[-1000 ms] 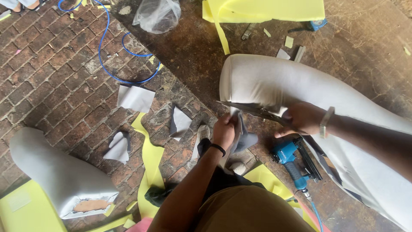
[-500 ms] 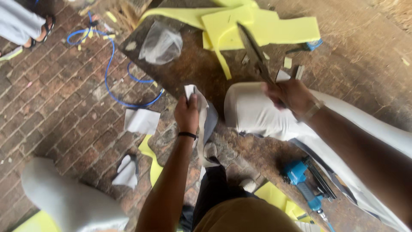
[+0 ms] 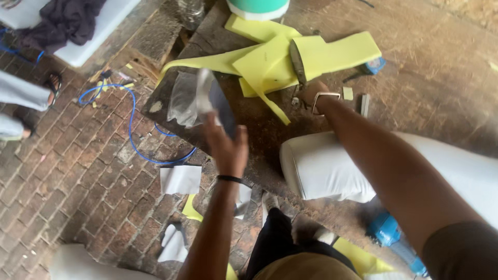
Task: The person stretches and smooths a light-colored fabric over a foam seat cushion, then uses a pneumatic staple gun to secure the fabric to the underside. The person repeatedly trims excess fabric with scissors and re-staples edges to ensure a tight fit.
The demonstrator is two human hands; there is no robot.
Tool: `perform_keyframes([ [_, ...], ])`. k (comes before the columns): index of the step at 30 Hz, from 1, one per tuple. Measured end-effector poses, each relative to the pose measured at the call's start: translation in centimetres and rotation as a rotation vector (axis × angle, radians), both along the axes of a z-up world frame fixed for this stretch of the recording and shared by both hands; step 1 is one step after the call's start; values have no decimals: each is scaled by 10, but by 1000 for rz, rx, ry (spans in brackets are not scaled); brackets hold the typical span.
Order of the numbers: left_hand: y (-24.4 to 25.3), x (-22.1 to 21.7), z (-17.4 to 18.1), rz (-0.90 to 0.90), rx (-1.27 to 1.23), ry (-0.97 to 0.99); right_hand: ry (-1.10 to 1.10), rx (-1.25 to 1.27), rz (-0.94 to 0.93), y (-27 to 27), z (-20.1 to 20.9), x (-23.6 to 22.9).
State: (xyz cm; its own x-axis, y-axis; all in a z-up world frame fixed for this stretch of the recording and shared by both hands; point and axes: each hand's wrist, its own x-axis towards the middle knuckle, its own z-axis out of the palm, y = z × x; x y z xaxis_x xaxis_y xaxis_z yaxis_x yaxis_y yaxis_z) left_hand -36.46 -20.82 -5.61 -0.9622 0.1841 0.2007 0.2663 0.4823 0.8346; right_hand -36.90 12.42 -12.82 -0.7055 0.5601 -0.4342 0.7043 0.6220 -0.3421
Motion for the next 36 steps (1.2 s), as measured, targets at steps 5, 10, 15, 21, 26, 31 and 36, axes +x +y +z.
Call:
perform_keyframes([
  [5,87,43,26,-812,-232,-84,851,-673,-238,-13,86,92],
  [10,146,83,37,-1300,-537,214,1301,-438,-821,-100,122,291],
  [15,165,113,43,-1282,-717,372,1174,-693,-1374,-189,91,350],
  [21,157,127,43,-1239,-771,550,1498,-1047,-1498,-199,52,304],
  [26,135,151,34,-1139,-809,782,1656,-773,-1828,-192,39,248],
  [31,124,156,33,-1187,-766,763,1656,-438,-1819,-207,27,247],
  [36,126,152,34,-1253,-798,775,1705,-403,-1761,-213,-8,242],
])
